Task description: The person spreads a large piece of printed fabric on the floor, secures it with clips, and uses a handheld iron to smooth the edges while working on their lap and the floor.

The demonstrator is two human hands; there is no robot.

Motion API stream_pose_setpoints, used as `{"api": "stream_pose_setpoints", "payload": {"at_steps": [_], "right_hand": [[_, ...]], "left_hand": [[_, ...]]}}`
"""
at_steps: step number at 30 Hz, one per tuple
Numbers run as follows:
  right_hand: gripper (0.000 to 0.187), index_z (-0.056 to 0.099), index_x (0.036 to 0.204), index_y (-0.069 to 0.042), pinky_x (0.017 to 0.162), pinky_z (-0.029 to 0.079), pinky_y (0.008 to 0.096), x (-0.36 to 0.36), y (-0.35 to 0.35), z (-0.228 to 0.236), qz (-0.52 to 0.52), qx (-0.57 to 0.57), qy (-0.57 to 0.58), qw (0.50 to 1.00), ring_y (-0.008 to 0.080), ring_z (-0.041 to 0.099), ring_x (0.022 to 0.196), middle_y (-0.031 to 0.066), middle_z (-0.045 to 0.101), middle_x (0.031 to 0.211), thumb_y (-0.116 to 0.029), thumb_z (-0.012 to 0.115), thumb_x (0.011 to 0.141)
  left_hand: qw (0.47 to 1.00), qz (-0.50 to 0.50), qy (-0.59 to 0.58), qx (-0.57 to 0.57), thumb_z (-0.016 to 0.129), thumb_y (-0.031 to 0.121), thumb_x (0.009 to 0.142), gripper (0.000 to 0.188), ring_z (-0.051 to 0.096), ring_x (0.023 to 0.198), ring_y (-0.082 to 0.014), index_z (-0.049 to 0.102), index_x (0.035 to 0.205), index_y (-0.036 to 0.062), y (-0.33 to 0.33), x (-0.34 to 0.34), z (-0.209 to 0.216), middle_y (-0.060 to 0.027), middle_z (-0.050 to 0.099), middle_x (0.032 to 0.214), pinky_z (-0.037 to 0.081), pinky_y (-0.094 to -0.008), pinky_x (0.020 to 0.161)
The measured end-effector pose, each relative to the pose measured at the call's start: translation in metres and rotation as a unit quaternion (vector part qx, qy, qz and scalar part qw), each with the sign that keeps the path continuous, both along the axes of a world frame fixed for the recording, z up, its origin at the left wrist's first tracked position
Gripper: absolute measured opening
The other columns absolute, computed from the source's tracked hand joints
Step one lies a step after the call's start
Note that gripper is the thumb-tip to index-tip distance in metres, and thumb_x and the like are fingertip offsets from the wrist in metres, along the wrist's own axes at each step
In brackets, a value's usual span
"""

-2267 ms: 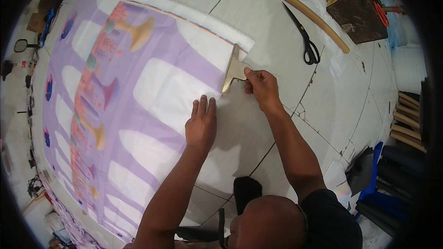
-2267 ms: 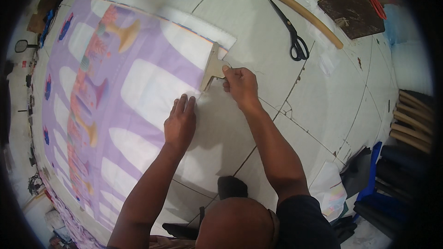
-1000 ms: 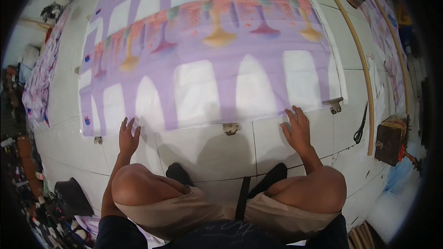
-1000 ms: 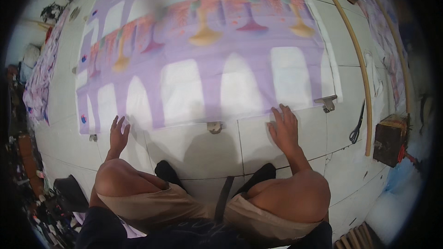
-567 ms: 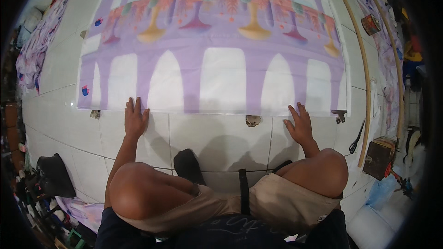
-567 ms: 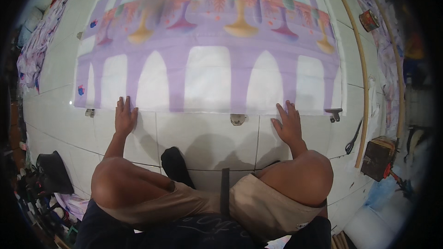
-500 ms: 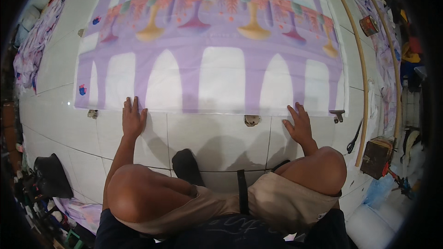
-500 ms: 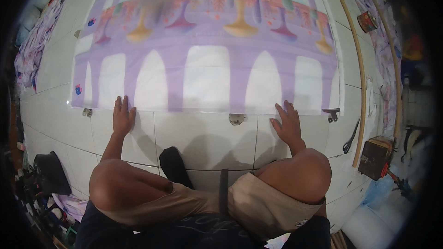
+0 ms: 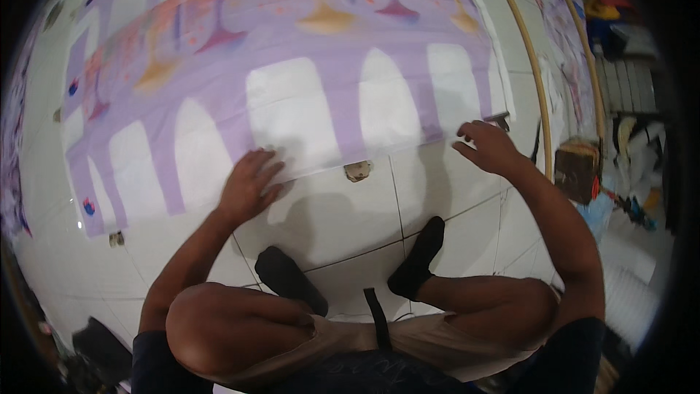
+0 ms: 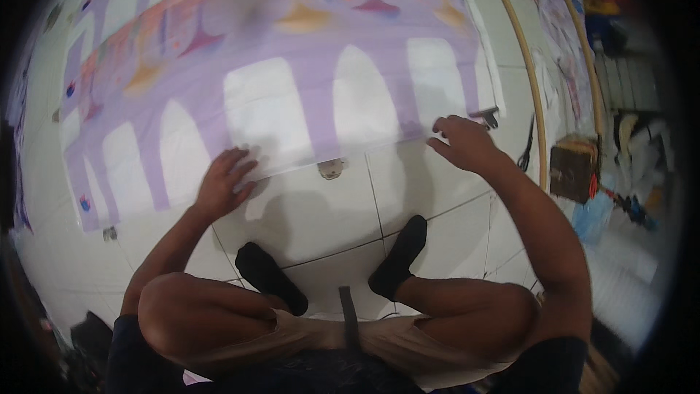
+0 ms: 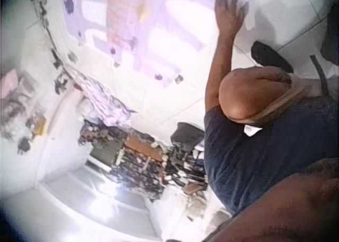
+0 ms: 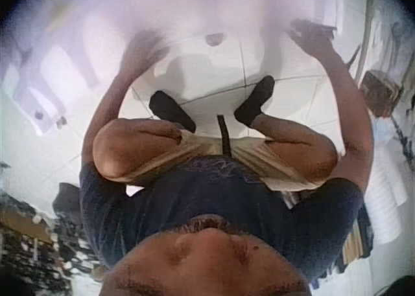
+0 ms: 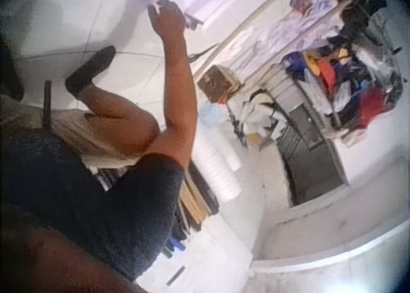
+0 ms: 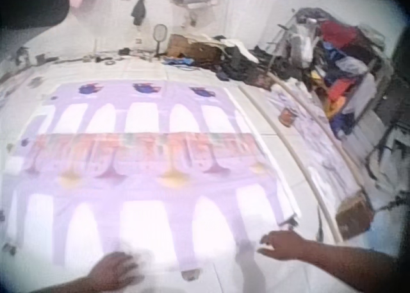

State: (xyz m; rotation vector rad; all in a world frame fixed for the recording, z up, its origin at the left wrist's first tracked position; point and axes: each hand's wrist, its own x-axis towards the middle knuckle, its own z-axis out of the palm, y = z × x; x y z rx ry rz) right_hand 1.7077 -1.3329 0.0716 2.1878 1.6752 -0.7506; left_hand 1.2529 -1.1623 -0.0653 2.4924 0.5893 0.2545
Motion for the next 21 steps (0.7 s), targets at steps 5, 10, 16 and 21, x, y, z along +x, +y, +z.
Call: {"api": "stream_pose_setpoints", "payload": {"at_steps": [5, 10, 16, 21], "right_hand": [[0.07, 0.069, 0.103, -0.003, 0.087, 0.05, 0.0442, -0.092, -0.012, -0.087, -0.242, -0.025, 0.16, 0.957, 0.0331, 0.066, 0.099, 0.0164, 0.071, 0.102, -0.07, 0.056, 0.085], [0.079, 0.062, 0.109, 0.005, 0.085, 0.05, 0.0431, -0.215, -0.016, -0.129, -0.521, 0.069, 0.222, 0.821, 0.0345, 0.066, 0.097, 0.0236, 0.067, 0.102, -0.069, 0.063, 0.082], [0.056, 0.06, 0.105, 0.003, 0.074, 0.051, 0.0381, -0.242, -0.02, -0.172, -0.639, 0.234, 0.307, 0.665, 0.0251, 0.061, 0.082, 0.0155, 0.063, 0.094, -0.05, 0.066, 0.09], [0.052, 0.053, 0.111, -0.001, 0.067, 0.055, 0.031, -0.254, 0.018, -0.116, -0.764, 0.204, 0.425, 0.44, 0.0148, 0.057, 0.08, 0.0071, 0.057, 0.103, -0.044, 0.072, 0.089]], "left_hand": [[0.998, -0.044, -0.029, 0.028, 0.075, 0.018, 0.08, 0.05, 0.049, 0.128, -0.0334, 0.057, 0.126, 0.0086, -0.028, 0.043, -0.022, -0.0136, 0.054, 0.132, 0.038, -0.0501, 0.112], [0.998, -0.021, -0.025, 0.05, 0.073, 0.017, 0.081, 0.046, 0.05, 0.127, -0.0333, 0.058, 0.124, 0.0071, -0.03, 0.052, -0.036, -0.0132, 0.056, 0.13, 0.038, -0.0508, 0.112], [0.996, -0.04, -0.025, 0.079, 0.072, 0.015, 0.082, 0.04, 0.052, 0.125, -0.0338, 0.061, 0.12, 0.0048, -0.029, 0.055, -0.039, -0.0136, 0.058, 0.129, 0.039, -0.0512, 0.11], [0.995, -0.043, -0.006, 0.091, 0.072, 0.014, 0.081, 0.037, 0.054, 0.122, -0.035, 0.065, 0.116, 0.0032, -0.027, 0.054, -0.036, -0.015, 0.059, 0.127, 0.041, -0.0518, 0.108]]}}
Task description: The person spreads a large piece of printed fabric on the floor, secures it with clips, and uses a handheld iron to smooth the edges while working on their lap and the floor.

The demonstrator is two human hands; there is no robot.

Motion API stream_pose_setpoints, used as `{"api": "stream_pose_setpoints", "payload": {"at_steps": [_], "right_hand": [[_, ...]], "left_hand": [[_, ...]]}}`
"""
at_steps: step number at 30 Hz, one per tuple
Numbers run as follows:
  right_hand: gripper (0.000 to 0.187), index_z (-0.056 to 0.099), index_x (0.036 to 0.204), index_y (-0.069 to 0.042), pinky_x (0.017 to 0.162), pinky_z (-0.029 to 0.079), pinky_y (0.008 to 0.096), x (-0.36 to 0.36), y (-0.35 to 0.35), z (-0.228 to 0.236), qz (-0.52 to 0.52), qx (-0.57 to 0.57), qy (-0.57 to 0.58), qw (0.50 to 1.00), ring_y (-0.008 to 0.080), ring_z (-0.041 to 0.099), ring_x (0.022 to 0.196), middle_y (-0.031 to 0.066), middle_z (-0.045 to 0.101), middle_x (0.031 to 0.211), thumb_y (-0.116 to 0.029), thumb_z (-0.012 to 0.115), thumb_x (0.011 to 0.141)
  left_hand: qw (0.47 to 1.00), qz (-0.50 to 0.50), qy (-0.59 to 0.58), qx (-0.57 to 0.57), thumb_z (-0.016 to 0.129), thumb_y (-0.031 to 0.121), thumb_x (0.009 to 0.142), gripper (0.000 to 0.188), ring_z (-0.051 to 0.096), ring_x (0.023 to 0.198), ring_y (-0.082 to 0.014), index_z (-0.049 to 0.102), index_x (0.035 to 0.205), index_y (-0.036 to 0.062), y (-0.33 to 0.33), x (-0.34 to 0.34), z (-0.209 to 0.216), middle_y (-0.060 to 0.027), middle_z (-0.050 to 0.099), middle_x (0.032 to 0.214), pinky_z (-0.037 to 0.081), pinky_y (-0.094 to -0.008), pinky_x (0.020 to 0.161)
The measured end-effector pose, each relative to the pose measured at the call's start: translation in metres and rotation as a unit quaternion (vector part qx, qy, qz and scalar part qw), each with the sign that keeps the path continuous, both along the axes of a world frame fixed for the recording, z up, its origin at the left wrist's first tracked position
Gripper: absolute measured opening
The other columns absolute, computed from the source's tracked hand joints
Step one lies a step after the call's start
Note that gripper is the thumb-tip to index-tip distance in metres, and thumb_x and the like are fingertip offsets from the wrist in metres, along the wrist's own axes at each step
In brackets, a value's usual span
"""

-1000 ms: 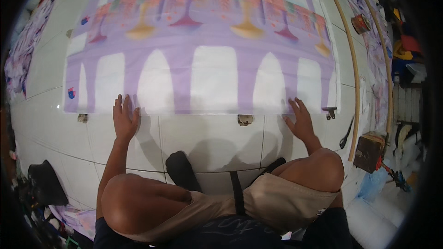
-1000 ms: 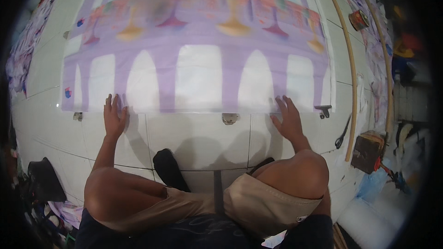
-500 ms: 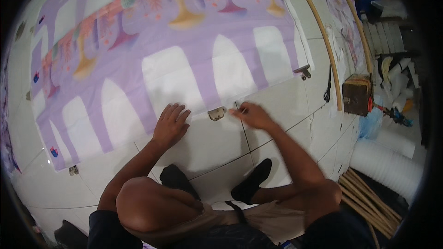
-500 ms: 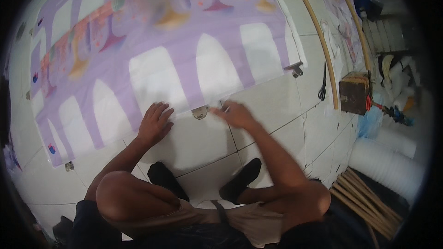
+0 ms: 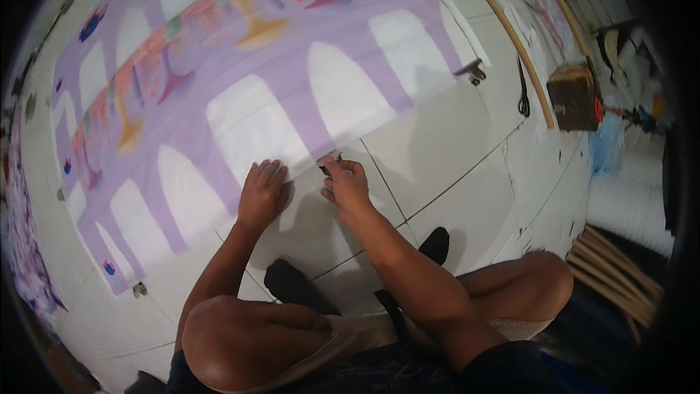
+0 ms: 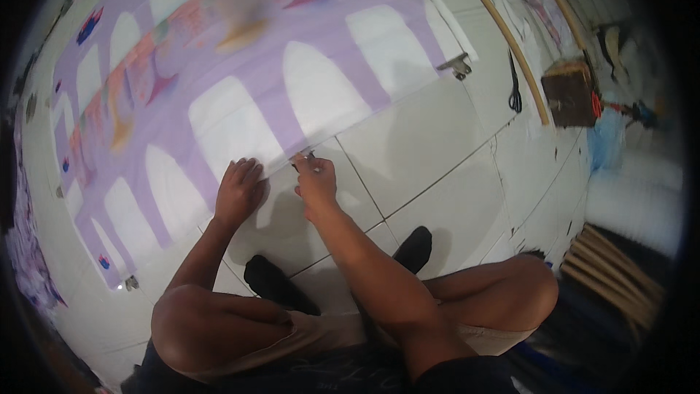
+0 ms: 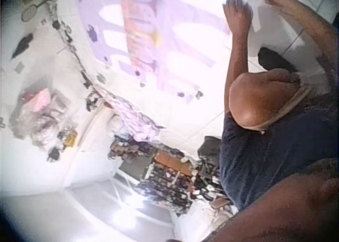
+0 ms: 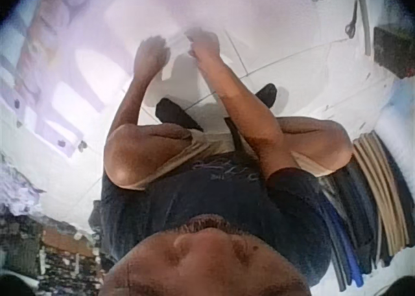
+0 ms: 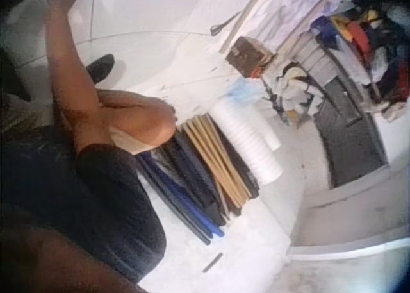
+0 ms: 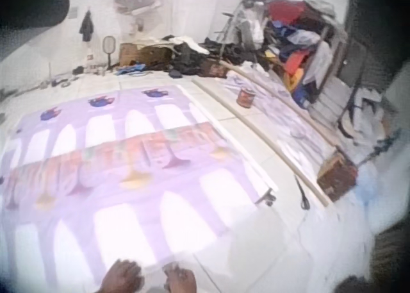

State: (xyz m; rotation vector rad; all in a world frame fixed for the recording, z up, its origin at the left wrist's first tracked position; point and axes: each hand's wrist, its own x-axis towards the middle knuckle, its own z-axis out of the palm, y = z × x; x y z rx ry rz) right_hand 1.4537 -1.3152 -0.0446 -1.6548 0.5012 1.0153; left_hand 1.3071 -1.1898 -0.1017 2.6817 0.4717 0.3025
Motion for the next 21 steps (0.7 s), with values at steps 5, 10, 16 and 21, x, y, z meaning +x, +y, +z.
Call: {"api": "stream_pose_setpoints", "payload": {"at_steps": [5, 10, 16, 21], "right_hand": [[0.047, 0.056, 0.106, 0.003, 0.067, 0.055, 0.0275, 0.009, -0.012, -0.016, -0.059, 0.012, 0.031, 0.998, 0.0146, 0.058, 0.078, 0.0055, 0.06, 0.093, -0.035, 0.076, 0.088], [0.045, 0.062, 0.104, 0.008, 0.068, 0.054, 0.0267, 0.011, -0.04, -0.026, 0.017, 0.023, -0.009, 1.0, 0.0136, 0.061, 0.074, 0.008, 0.064, 0.087, -0.031, 0.076, 0.088], [0.038, 0.066, 0.098, 0.004, 0.057, 0.046, 0.0287, 0.003, -0.087, -0.029, 0.069, 0.022, -0.046, 0.996, 0.0124, 0.059, 0.062, 0.0063, 0.065, 0.072, -0.031, 0.074, 0.086], [0.046, 0.066, 0.099, 0.005, 0.064, 0.05, 0.033, -0.003, -0.102, -0.034, 0.156, -0.002, -0.054, 0.986, 0.0173, 0.064, 0.071, 0.0098, 0.068, 0.079, -0.038, 0.075, 0.084]], "left_hand": [[0.999, -0.014, 0.024, 0.02, 0.072, 0.014, 0.082, 0.039, 0.056, 0.12, -0.0355, 0.065, 0.118, 0.003, -0.005, 0.008, 0.003, -0.0153, 0.06, 0.126, 0.042, -0.0515, 0.107], [1.0, -0.016, 0.015, 0.02, 0.072, 0.013, 0.083, 0.037, 0.055, 0.12, -0.036, 0.065, 0.119, 0.0048, -0.003, 0.004, 0.001, -0.0147, 0.059, 0.127, 0.042, -0.0509, 0.107], [0.999, -0.027, 0.012, 0.034, 0.072, 0.012, 0.083, 0.037, 0.055, 0.12, -0.0366, 0.066, 0.119, 0.008, -0.005, 0.005, 0.005, -0.0147, 0.06, 0.125, 0.043, -0.0503, 0.106], [0.997, -0.037, 0.006, 0.062, 0.072, 0.012, 0.084, 0.033, 0.058, 0.115, -0.0369, 0.067, 0.116, 0.0078, -0.006, 0.013, 0.01, -0.0153, 0.06, 0.124, 0.045, -0.049, 0.103]]}}
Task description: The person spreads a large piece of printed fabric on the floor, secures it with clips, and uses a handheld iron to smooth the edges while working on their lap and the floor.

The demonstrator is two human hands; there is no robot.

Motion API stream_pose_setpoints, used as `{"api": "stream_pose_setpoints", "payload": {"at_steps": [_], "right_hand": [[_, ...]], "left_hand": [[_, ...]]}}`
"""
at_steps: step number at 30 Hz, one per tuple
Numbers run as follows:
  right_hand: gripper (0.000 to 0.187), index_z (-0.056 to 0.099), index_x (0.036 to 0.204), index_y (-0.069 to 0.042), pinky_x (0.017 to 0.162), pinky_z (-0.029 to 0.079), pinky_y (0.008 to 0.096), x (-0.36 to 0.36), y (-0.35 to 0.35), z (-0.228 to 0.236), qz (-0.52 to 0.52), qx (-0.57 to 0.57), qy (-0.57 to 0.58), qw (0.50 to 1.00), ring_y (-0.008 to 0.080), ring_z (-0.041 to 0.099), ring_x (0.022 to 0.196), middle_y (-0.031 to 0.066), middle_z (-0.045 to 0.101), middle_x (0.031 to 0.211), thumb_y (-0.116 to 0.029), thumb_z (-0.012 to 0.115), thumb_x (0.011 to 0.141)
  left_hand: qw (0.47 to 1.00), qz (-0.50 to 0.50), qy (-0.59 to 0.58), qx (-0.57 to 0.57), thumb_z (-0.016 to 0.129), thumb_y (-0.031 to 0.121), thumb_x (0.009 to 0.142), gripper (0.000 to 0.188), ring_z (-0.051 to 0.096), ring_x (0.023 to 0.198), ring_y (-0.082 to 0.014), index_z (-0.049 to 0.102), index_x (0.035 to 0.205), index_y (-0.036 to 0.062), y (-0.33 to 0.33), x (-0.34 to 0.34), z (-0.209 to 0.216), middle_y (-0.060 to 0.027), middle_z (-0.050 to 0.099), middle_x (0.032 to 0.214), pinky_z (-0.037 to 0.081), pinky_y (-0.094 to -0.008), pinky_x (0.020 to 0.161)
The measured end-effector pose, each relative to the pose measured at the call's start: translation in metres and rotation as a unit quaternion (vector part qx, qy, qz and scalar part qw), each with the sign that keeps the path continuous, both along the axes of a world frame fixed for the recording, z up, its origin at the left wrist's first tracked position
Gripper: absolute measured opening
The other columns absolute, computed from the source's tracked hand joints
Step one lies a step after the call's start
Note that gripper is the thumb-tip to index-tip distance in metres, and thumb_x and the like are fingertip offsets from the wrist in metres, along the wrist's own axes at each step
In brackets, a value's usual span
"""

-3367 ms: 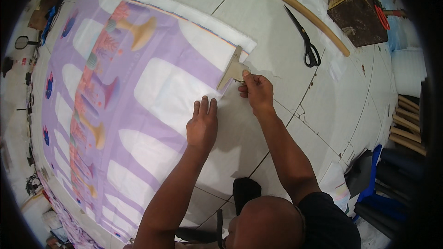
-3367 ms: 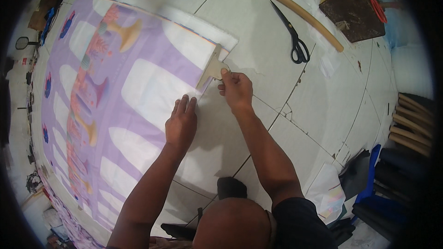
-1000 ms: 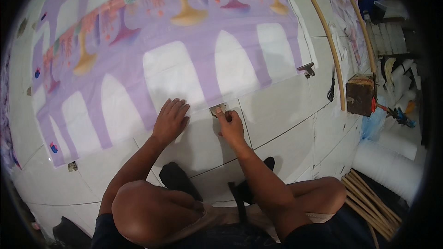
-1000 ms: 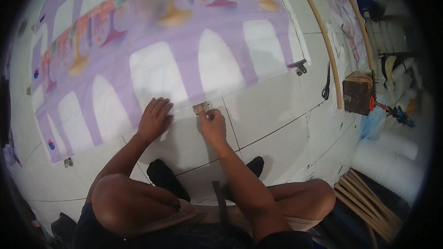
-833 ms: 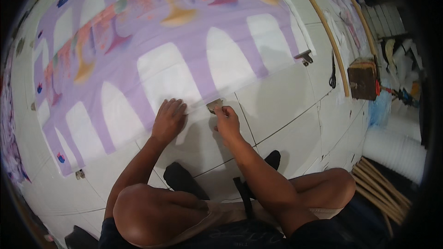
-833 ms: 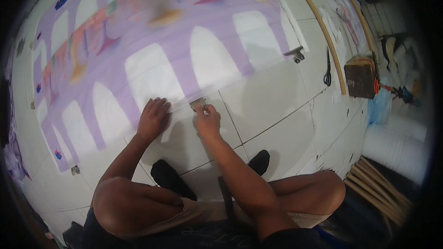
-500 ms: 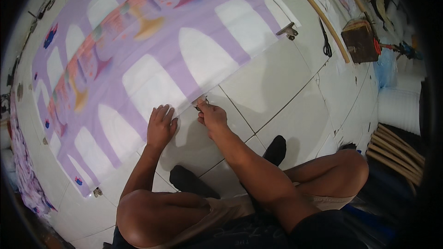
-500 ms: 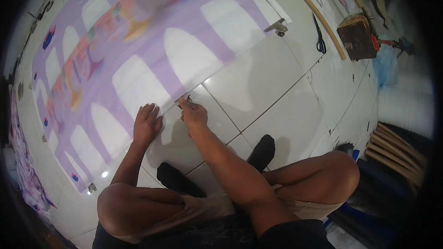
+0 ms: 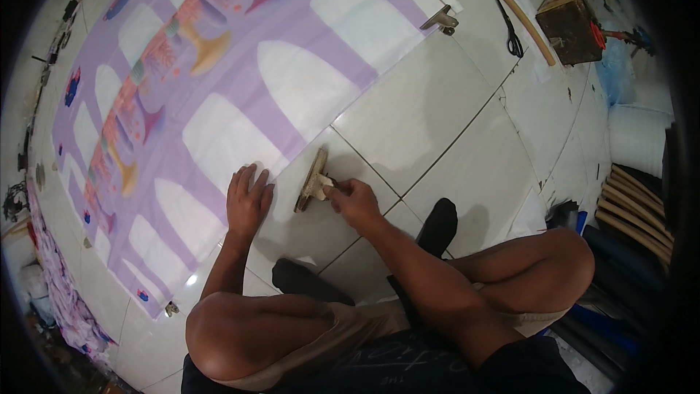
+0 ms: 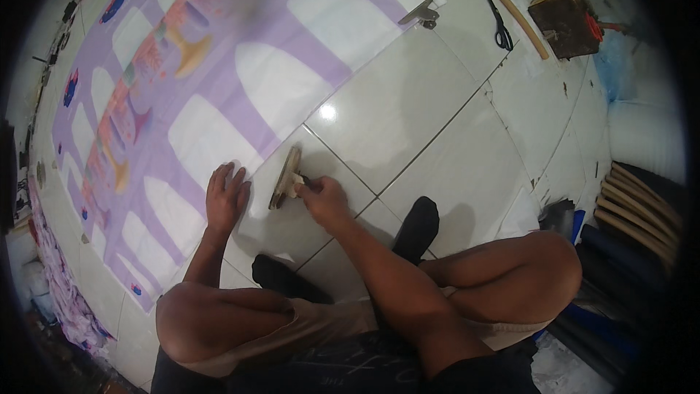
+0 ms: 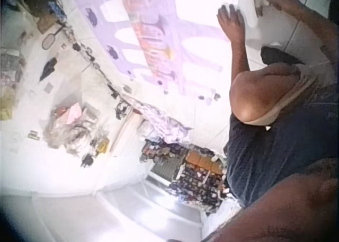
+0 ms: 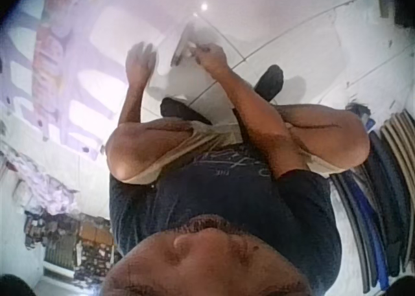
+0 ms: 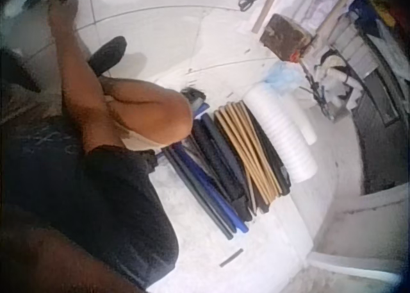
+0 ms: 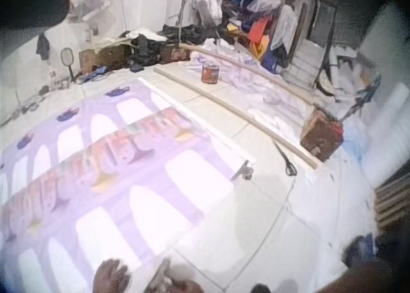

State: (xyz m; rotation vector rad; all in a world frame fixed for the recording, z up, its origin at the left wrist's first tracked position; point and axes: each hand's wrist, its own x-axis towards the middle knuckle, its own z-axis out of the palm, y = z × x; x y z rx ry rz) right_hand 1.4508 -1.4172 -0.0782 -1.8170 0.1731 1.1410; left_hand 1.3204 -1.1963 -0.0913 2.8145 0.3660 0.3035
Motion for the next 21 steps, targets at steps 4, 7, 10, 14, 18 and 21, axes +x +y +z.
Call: {"api": "stream_pose_setpoints", "payload": {"at_steps": [4, 7, 10, 14, 18, 21], "right_hand": [[0.056, 0.066, 0.1, 0.006, 0.075, 0.052, 0.0379, -0.009, -0.001, -0.003, 0.061, -0.005, -0.056, 0.997, 0.0249, 0.067, 0.081, 0.0146, 0.07, 0.087, -0.047, 0.075, 0.082], [0.058, 0.066, 0.1, 0.005, 0.079, 0.052, 0.039, -0.007, -0.003, -0.004, 0.083, -0.024, -0.07, 0.994, 0.0286, 0.069, 0.087, 0.0179, 0.07, 0.092, -0.049, 0.075, 0.081], [0.06, 0.066, 0.099, 0.005, 0.079, 0.053, 0.0393, -0.007, -0.003, 0.003, 0.112, -0.032, -0.071, 0.991, 0.0304, 0.069, 0.089, 0.0193, 0.07, 0.093, -0.051, 0.074, 0.081], [0.059, 0.066, 0.097, 0.005, 0.079, 0.053, 0.0399, -0.011, -0.004, -0.002, 0.093, -0.008, -0.08, 0.992, 0.031, 0.069, 0.088, 0.0196, 0.07, 0.093, -0.051, 0.075, 0.08], [0.059, 0.066, 0.096, 0.005, 0.079, 0.053, 0.0399, -0.011, -0.004, -0.005, 0.098, -0.013, -0.089, 0.991, 0.0314, 0.069, 0.088, 0.02, 0.07, 0.093, -0.051, 0.075, 0.08], [0.057, 0.066, 0.095, 0.005, 0.077, 0.053, 0.0393, -0.012, -0.003, -0.003, 0.1, -0.014, -0.088, 0.991, 0.0302, 0.069, 0.086, 0.0191, 0.07, 0.091, -0.05, 0.075, 0.08]], "left_hand": [[1.0, 0.007, -0.012, 0.0, 0.072, 0.011, 0.082, 0.027, 0.06, 0.108, -0.0353, 0.07, 0.109, 0.005, -0.001, 0.004, 0.002, -0.014, 0.063, 0.116, 0.047, -0.0475, 0.096], [0.998, 0.034, -0.008, -0.045, 0.072, 0.01, 0.083, 0.023, 0.061, 0.104, -0.0343, 0.072, 0.105, 0.0035, 0.0, 0.01, 0.004, -0.0134, 0.066, 0.11, 0.048, -0.0452, 0.092], [0.993, 0.072, -0.01, -0.088, 0.07, 0.009, 0.085, 0.02, 0.063, 0.1, -0.0334, 0.073, 0.103, 0.0023, 0.002, 0.012, 0.005, -0.0137, 0.068, 0.106, 0.048, -0.043, 0.09], [0.986, 0.108, 0.006, -0.126, 0.067, 0.009, 0.088, 0.019, 0.063, 0.101, -0.0326, 0.073, 0.104, 0.0016, 0.003, 0.016, 0.005, -0.0146, 0.069, 0.105, 0.047, -0.0414, 0.093], [0.983, 0.114, -0.003, -0.143, 0.066, 0.009, 0.089, 0.019, 0.062, 0.105, -0.0321, 0.073, 0.105, 0.0024, 0.002, 0.014, 0.003, -0.0144, 0.069, 0.107, 0.046, -0.0415, 0.096], [0.984, 0.111, -0.002, -0.137, 0.067, 0.009, 0.087, 0.021, 0.061, 0.106, -0.032, 0.073, 0.107, 0.0039, 0.003, 0.011, 0.001, -0.014, 0.069, 0.109, 0.045, -0.0425, 0.099]]}}
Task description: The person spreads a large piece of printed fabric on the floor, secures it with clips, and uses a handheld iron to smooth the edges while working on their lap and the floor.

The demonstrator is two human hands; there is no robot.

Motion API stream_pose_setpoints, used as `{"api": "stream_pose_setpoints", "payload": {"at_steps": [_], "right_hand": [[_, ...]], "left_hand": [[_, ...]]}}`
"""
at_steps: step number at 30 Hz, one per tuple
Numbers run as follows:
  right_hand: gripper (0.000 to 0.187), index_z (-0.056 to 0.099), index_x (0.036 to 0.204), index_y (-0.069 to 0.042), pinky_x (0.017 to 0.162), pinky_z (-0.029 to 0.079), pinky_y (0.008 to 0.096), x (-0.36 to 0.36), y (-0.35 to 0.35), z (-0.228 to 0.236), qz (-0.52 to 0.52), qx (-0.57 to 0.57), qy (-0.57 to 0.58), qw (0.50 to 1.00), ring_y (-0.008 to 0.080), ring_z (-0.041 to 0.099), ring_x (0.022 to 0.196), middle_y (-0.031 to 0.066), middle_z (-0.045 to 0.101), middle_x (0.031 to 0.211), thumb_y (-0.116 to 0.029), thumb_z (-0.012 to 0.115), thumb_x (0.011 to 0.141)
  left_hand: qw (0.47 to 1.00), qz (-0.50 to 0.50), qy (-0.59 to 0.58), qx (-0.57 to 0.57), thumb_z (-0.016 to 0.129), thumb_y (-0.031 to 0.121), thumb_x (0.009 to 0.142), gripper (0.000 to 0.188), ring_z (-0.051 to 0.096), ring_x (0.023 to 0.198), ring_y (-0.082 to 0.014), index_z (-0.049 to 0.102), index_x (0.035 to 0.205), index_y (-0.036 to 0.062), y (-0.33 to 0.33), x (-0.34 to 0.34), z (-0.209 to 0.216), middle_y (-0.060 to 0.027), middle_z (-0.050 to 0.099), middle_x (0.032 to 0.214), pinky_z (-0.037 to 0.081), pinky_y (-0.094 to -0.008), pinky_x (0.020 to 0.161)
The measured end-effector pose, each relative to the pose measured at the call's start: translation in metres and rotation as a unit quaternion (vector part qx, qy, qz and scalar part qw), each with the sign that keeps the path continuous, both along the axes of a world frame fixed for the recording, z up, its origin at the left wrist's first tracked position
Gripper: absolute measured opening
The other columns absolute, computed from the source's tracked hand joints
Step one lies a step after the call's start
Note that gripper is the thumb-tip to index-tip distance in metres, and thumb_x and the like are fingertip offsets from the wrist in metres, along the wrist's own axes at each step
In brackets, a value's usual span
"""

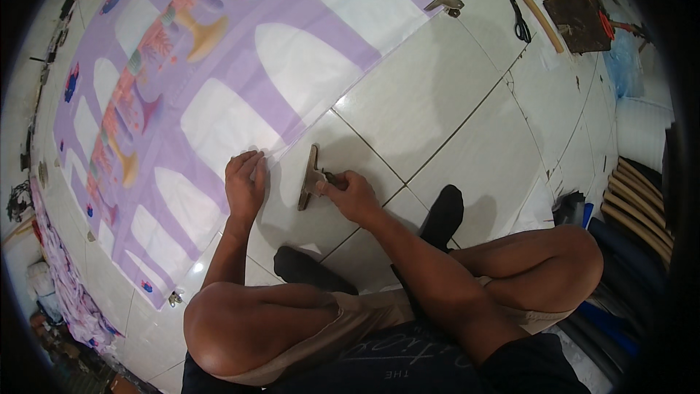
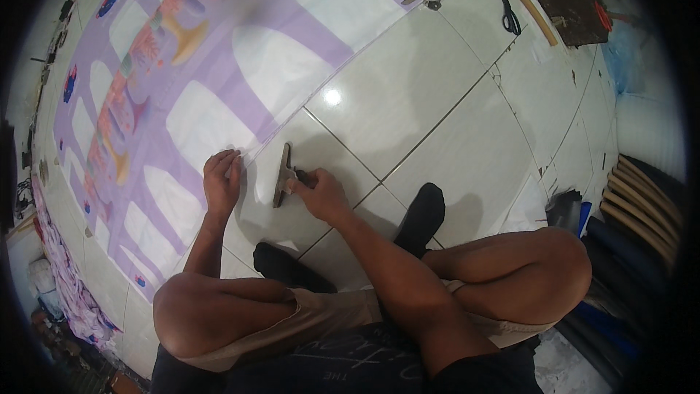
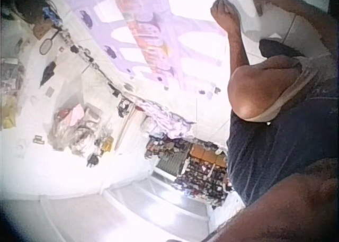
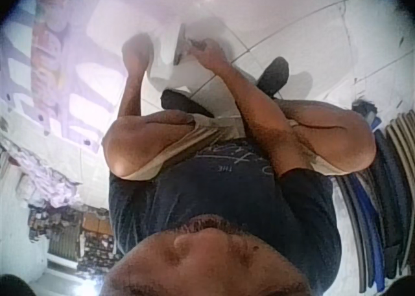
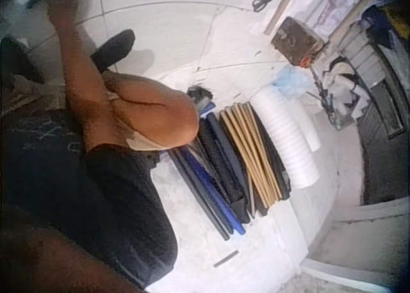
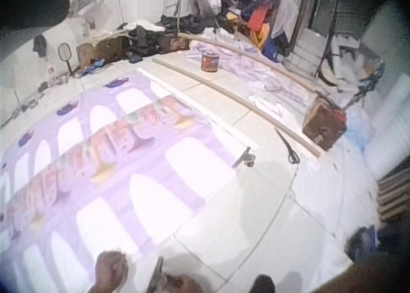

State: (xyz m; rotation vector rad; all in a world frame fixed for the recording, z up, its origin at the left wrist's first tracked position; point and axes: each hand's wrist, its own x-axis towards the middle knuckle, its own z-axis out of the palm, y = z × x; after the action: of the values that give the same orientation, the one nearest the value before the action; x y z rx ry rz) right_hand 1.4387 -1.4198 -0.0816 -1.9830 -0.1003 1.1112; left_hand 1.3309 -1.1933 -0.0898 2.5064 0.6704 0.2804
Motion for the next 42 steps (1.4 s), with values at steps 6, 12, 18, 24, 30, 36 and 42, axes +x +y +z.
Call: {"api": "stream_pose_setpoints", "payload": {"at_steps": [6, 12, 18, 24, 30, 36, 42], "right_hand": [[0.044, 0.066, 0.091, 0.003, 0.067, 0.053, 0.034, -0.001, 0.001, -0.009, -0.021, 0.035, 0.075, 0.996, 0.0204, 0.068, 0.071, 0.0122, 0.071, 0.079, -0.039, 0.078, 0.082], [0.04, 0.066, 0.089, 0.003, 0.061, 0.052, 0.0309, -0.005, 0.016, -0.004, -0.053, 0.052, 0.101, 0.992, 0.0153, 0.066, 0.065, 0.0097, 0.07, 0.074, -0.035, 0.078, 0.084], [0.041, 0.066, 0.088, 0.003, 0.06, 0.051, 0.03, -0.004, 0.023, -0.008, -0.072, 0.068, 0.092, 0.991, 0.0146, 0.064, 0.064, 0.0082, 0.068, 0.073, -0.036, 0.078, 0.084], [0.042, 0.065, 0.089, 0.004, 0.059, 0.05, 0.0294, 0.0, 0.026, -0.007, -0.076, 0.067, 0.092, 0.991, 0.0136, 0.062, 0.063, 0.0079, 0.067, 0.073, -0.036, 0.077, 0.085], [0.042, 0.063, 0.096, 0.006, 0.058, 0.049, 0.0267, 0.025, 0.046, -0.009, -0.139, 0.104, 0.098, 0.98, 0.0131, 0.061, 0.063, 0.0085, 0.067, 0.077, -0.033, 0.077, 0.086], [0.039, 0.061, 0.101, 0.005, 0.067, 0.054, 0.0271, 0.045, 0.057, -0.01, -0.208, 0.134, 0.127, 0.961, 0.0137, 0.062, 0.073, 0.0083, 0.065, 0.088, -0.029, 0.076, 0.089], [0.038, 0.06, 0.103, 0.004, 0.068, 0.054, 0.0271, 0.056, 0.062, -0.008, -0.25, 0.138, 0.106, 0.953, 0.0131, 0.061, 0.074, 0.0071, 0.063, 0.087, -0.028, 0.075, 0.09]], "left_hand": [[0.999, -0.029, 0.012, 0.034, 0.07, 0.01, 0.084, 0.029, 0.06, 0.108, -0.0321, 0.072, 0.113, 0.0082, -0.007, 0.001, 0.0, -0.0127, 0.065, 0.114, 0.043, -0.0494, 0.104], [0.994, -0.054, 0.007, 0.099, 0.072, 0.013, 0.083, 0.033, 0.058, 0.111, -0.0311, 0.071, 0.115, 0.0115, -0.006, -0.004, -0.003, -0.0113, 0.062, 0.118, 0.042, -0.0537, 0.105], [0.993, -0.047, 0.001, 0.106, 0.073, 0.016, 0.083, 0.034, 0.057, 0.113, -0.0318, 0.07, 0.117, 0.0121, -0.005, -0.004, -0.006, -0.0121, 0.061, 0.12, 0.041, -0.0545, 0.105], [0.994, -0.043, 0.004, 0.096, 0.073, 0.016, 0.083, 0.036, 0.056, 0.115, -0.0333, 0.069, 0.118, 0.0121, -0.005, -0.004, -0.007, -0.0131, 0.06, 0.121, 0.041, -0.0551, 0.105], [0.995, -0.049, 0.008, 0.086, 0.075, 0.018, 0.082, 0.04, 0.054, 0.118, -0.0356, 0.067, 0.121, 0.0121, -0.006, -0.007, -0.009, -0.0144, 0.058, 0.124, 0.039, -0.0568, 0.107], [0.994, -0.061, 0.003, 0.091, 0.075, 0.021, 0.082, 0.047, 0.05, 0.121, -0.0379, 0.063, 0.126, 0.0115, -0.006, -0.013, -0.012, -0.0157, 0.054, 0.128, 0.037, -0.0599, 0.107], [0.992, -0.066, -0.016, 0.103, 0.075, 0.023, 0.083, 0.05, 0.047, 0.124, -0.0377, 0.06, 0.131, 0.0131, -0.007, -0.016, -0.023, -0.0153, 0.049, 0.134, 0.035, -0.0614, 0.109]]}}
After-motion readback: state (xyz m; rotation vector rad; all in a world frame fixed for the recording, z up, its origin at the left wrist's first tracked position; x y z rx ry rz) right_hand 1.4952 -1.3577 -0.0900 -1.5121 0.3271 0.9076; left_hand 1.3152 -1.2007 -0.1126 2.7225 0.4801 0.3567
